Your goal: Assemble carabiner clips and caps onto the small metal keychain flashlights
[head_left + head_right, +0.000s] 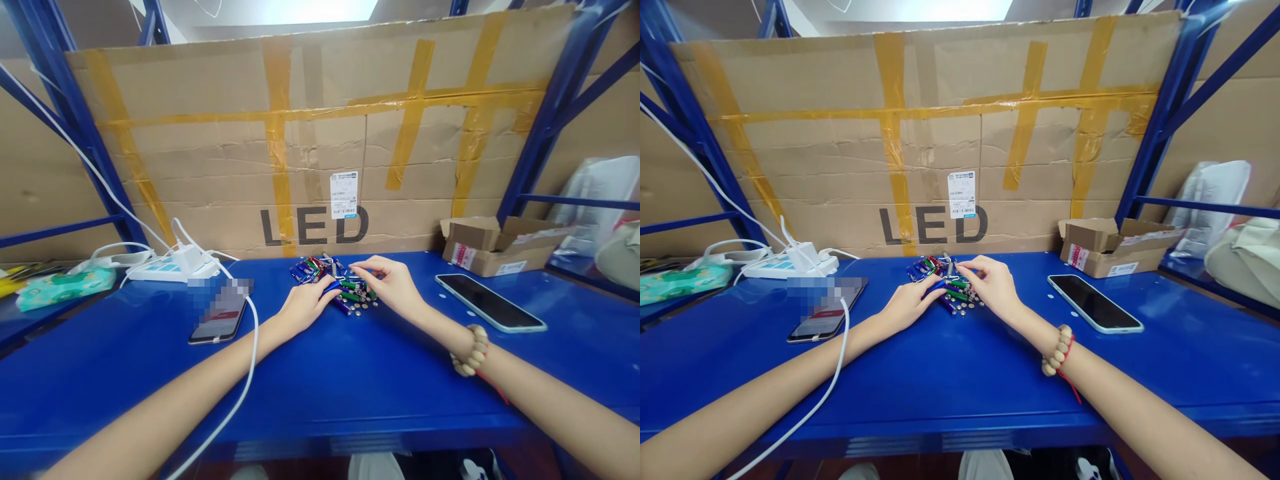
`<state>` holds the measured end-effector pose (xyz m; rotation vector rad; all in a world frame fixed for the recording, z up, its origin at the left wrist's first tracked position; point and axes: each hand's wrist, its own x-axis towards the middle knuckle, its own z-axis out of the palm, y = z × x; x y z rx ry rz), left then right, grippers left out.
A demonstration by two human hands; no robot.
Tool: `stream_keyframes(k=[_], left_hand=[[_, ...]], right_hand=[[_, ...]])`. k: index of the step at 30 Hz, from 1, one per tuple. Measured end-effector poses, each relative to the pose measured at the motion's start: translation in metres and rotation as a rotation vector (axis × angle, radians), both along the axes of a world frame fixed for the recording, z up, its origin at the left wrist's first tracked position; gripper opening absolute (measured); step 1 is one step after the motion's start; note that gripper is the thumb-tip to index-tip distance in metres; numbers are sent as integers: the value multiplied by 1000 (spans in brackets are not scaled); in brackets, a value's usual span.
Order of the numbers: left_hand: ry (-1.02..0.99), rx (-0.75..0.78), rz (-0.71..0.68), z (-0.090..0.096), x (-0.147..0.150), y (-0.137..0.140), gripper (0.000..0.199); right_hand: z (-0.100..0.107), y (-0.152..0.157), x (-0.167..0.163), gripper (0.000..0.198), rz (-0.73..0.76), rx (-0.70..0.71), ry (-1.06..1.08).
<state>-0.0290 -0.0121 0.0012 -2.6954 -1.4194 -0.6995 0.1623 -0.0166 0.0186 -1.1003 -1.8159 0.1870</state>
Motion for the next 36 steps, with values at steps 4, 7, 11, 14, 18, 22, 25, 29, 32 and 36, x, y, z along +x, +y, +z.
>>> stream_keyframes(k=[4,7,11,14,18,22,25,29,32,36], left_hand=[[115,60,16,1,2,-1,30],[211,140,-7,1,3,0,28],[211,208,-81,-2,2,5,29],[180,255,-128,-6,0,8,37],[156,274,-137,-8,-2,9,43],[117,287,-165,-7,-2,9,40],[77,289,-229,-5,-2,7,33],[97,314,-335,-3,0,4,32],[179,330,-370,-3,2,4,32],[211,304,-368,-1,2,3,33]], right_hand=[[-4,1,1,23,-43,-14,-232],[-5,-1,0,23,-50,-24,-360],[-6,-1,0,24,-55,-43,-440],[-6,0,0,23,-72,-62,-464],[-5,-1,0,23,-92,-77,-483],[-5,-2,-1,24,-119,-97,-494],[-6,-1,0,23,-145,-117,-513],[-6,-1,1,22,-182,-133,-547],[-5,-1,1,23,-222,-126,-556],[-4,-1,2,23,-302,-149,-587]])
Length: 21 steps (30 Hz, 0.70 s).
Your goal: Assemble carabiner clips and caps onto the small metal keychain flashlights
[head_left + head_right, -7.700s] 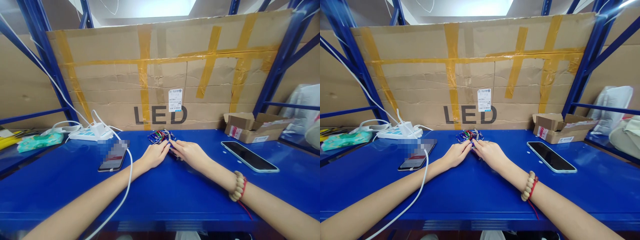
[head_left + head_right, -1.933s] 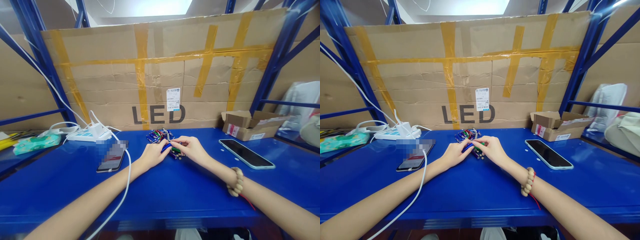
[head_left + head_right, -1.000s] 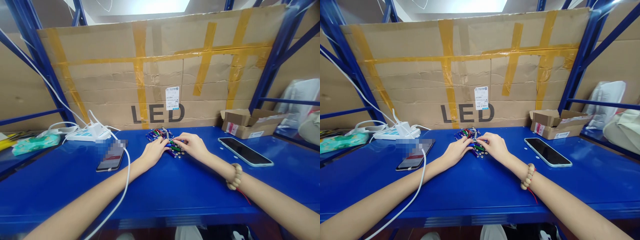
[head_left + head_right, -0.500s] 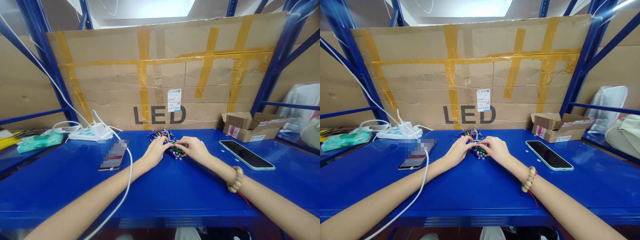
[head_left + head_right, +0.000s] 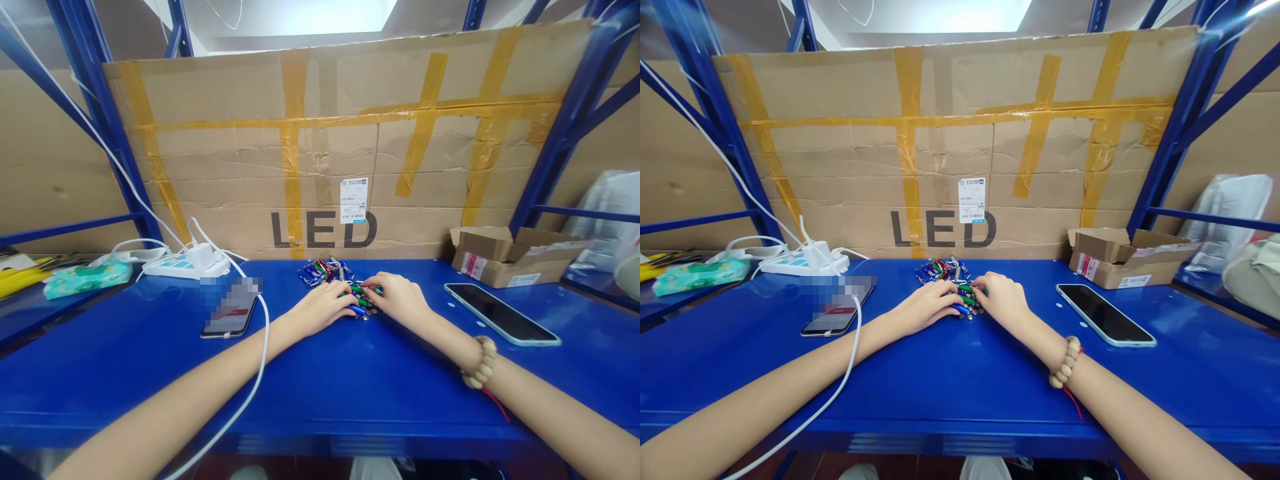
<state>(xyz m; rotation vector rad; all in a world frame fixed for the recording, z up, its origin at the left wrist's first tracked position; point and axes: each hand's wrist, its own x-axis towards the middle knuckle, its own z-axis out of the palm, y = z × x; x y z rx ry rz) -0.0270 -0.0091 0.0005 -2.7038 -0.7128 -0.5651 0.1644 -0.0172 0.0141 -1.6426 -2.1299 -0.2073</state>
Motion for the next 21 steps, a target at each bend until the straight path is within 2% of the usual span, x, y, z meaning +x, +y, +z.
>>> stream_keyframes(k=[7,21], left_hand=[[46,-11,11,5,-1,-4,36],[63,55,-15,-2,-3,2,34]], right_hand=[[-1,0,0,27,-15,-22,-12],[-2,-1,-5,27,63,-35,66]])
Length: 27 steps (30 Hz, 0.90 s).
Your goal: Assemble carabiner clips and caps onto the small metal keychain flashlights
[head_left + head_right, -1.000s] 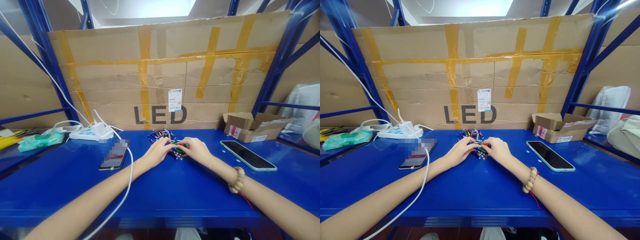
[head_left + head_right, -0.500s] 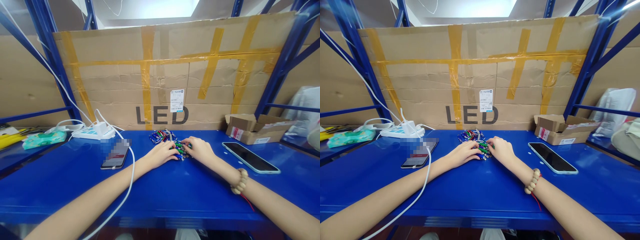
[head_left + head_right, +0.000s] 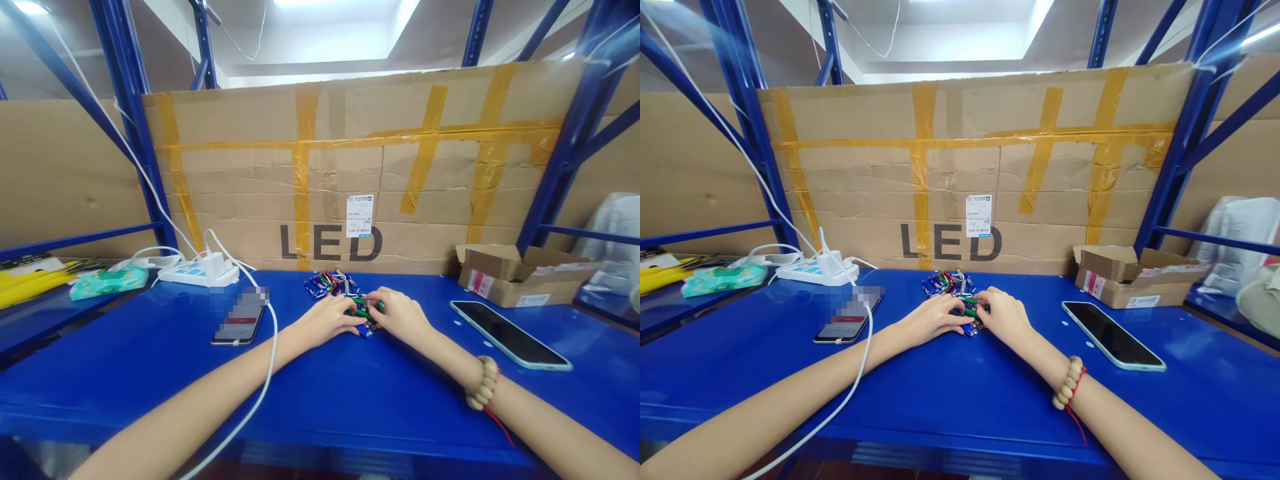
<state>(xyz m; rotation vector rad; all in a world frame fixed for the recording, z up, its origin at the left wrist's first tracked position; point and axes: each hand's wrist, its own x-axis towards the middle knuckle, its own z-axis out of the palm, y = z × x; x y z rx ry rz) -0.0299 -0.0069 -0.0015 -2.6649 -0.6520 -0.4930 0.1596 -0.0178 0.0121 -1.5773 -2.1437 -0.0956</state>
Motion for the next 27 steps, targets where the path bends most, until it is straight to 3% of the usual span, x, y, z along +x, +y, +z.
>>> stream_keyframes(k=[10,16,19,27], left_hand=[[-132,-92,107,-2,-1,0,36],[-320,-169,633,-6,-4,4,35],[-334,-251,818,-12,-7,9,39],[-278,-252,802,-9,-8,6,33]], right_hand=[[-3,0,-5,25,81,-40,116],[-1,-2,-6,25,45,-31,133],[0,-3,-7,25,48,-36,127],[-3,-3,-6,25,82,-20,126]])
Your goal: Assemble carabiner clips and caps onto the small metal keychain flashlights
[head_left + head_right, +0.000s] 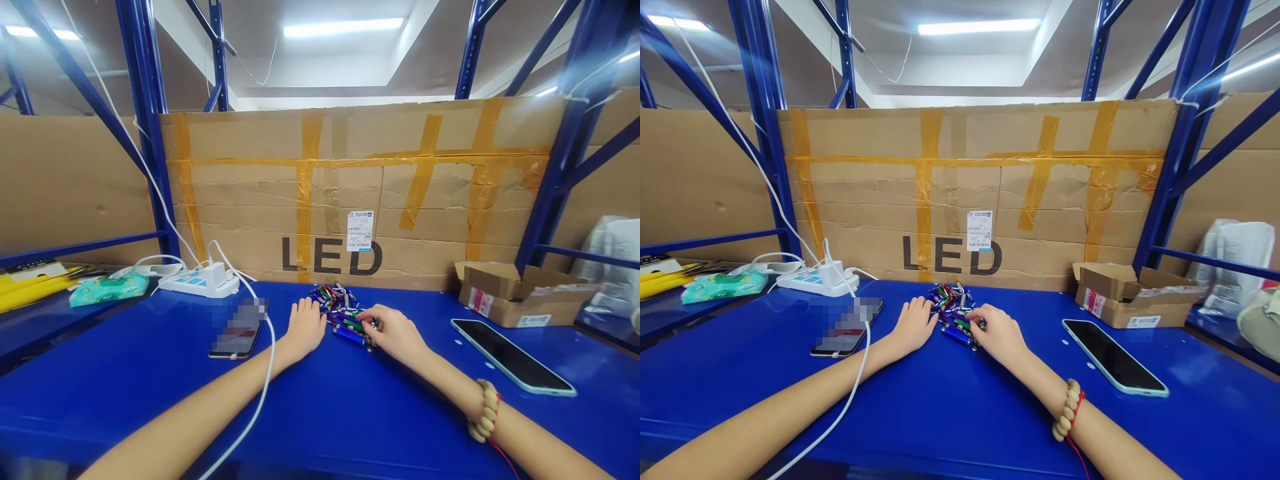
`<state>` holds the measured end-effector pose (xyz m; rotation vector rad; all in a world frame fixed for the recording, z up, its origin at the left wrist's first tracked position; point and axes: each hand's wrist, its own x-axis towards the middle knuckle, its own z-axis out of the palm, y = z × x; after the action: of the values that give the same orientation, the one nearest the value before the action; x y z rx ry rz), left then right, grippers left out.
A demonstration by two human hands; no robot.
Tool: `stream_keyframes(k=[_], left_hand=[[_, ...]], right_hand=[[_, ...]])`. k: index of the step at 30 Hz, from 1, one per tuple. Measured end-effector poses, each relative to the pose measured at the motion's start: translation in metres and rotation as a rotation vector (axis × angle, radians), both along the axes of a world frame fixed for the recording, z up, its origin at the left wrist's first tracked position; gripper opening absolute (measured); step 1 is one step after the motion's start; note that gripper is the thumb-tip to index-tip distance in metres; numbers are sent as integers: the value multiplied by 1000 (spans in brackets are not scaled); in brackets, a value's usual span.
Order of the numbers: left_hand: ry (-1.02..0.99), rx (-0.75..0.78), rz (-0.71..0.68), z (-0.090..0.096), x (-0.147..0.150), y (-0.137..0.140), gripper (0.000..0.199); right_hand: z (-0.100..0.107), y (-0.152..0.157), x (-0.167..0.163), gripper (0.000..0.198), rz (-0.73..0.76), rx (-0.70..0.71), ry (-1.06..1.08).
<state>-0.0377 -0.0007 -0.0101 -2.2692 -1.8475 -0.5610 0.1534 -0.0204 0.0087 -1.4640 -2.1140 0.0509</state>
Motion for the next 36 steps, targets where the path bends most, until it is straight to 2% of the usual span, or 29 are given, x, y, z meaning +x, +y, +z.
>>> stream_keyframes(k=[5,11,19,23,27,30,34,36], left_hand=[[-101,-27,-8,2,-2,1,25],[-311,-58,26,-1,-8,13,15],[-844,168,-89,5,-7,10,10],[-967,255,-260,9,-1,1,12],[-980,197,-440,11,10,-12,13],[-909,134,-572,11,16,-21,14],[-744,131,-630,9,18,-26,15],[-693,123,-635,8,18,-25,17]], right_hand=[[0,-1,1,25,-6,2,-11],[0,1,1,24,-21,-4,-22],[0,2,2,24,-8,27,15],[0,2,2,27,46,12,86],[-1,-1,-2,37,196,-7,168],[0,-5,-6,34,304,-11,192],[4,-11,-11,24,347,23,203],[5,-11,-11,25,347,-15,252]])
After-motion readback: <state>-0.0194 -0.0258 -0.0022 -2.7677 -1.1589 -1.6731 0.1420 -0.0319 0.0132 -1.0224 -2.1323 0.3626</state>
